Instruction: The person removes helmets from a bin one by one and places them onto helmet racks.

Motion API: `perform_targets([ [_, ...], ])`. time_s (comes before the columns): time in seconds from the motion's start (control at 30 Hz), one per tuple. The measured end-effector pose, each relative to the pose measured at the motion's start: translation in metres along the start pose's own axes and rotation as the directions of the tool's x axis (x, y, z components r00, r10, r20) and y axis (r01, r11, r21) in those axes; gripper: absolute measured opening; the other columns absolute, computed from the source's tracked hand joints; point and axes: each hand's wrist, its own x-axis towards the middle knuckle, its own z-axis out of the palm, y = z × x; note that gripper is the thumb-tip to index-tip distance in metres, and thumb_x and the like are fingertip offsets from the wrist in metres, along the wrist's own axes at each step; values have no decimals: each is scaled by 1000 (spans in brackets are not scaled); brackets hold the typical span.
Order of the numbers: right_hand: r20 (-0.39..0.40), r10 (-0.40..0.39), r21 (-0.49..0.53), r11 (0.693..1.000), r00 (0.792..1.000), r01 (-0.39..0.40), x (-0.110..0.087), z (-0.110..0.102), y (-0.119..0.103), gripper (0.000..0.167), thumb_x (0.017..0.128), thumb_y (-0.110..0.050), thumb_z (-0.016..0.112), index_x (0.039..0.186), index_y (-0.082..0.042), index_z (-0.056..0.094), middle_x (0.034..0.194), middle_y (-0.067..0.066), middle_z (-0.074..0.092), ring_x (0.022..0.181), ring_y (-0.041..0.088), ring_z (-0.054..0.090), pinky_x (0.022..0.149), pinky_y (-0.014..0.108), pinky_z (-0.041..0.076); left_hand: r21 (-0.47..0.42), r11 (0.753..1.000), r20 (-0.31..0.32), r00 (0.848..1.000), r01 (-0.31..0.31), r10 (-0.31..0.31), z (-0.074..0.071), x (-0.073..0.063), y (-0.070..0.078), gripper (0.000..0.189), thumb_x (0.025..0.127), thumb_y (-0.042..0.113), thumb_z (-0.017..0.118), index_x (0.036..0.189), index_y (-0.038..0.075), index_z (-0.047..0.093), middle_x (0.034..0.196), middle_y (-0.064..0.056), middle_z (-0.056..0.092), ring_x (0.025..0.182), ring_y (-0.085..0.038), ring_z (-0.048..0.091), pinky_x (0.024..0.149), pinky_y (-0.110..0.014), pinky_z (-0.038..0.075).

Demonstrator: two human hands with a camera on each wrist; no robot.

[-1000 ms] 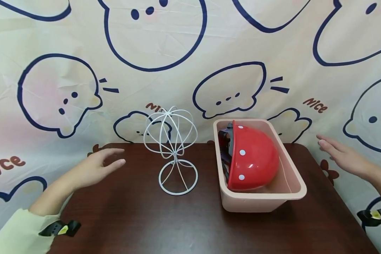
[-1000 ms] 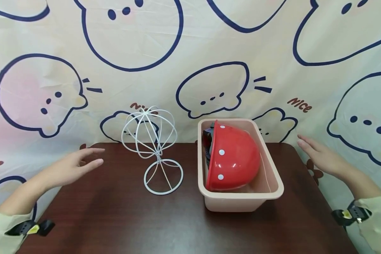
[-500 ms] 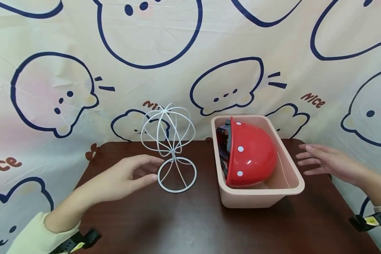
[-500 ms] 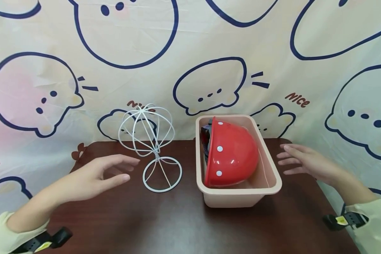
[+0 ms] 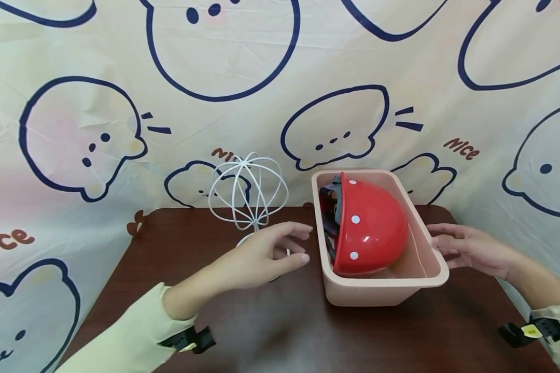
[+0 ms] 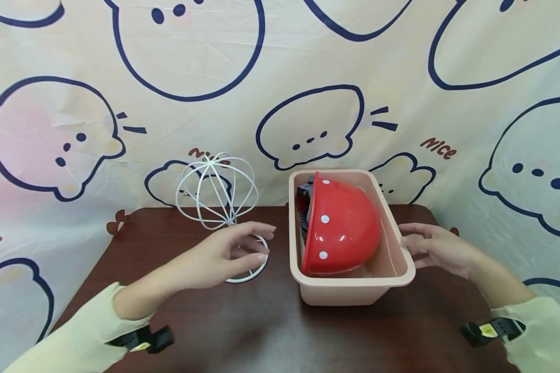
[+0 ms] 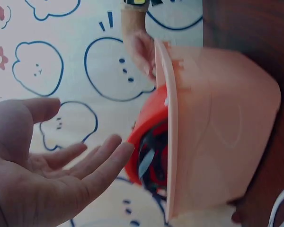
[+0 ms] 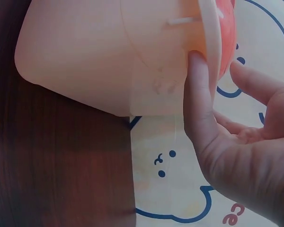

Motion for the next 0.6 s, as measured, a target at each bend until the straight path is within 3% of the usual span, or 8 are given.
perform_targets([
  [0.13,-8,19,16,1000,1000,-19,1,1,1,64,107,-17,49,155,7,14,122,-10,65,106,21,68,88,45,60,-83,996,-24,999,32,-34,11,23,1,54,96,24,72,145,13,52,135,-9,61,111,-18,67,88,-32,59],
  [0.3,-4,20,44,999,1000,-20,3,1,4,56,107,-15,51,153,3,24,121,-9,68,105,22,69,88,45,60,-197,971,-27,989,139,-147,17,48,2,55,96,23,72,144,9,51,131,-10,61,108,-22,68,85,-34,61],
  [0.43,-7,24,66,998,1000,-24,4,0,5,45,106,-15,52,148,-7,36,119,-8,70,105,20,70,87,45,60,-247,943,1,973,223,-230,20,65,4,56,96,24,72,145,7,51,124,-11,63,104,-26,69,83,-34,61],
  [0.6,-9,31,71,997,999,-30,5,0,5,41,106,-15,53,145,-14,41,118,-9,70,105,18,69,87,46,60,-269,908,54,946,321,-319,23,86,9,56,95,26,73,142,6,51,116,-10,65,100,-27,71,83,-37,61],
])
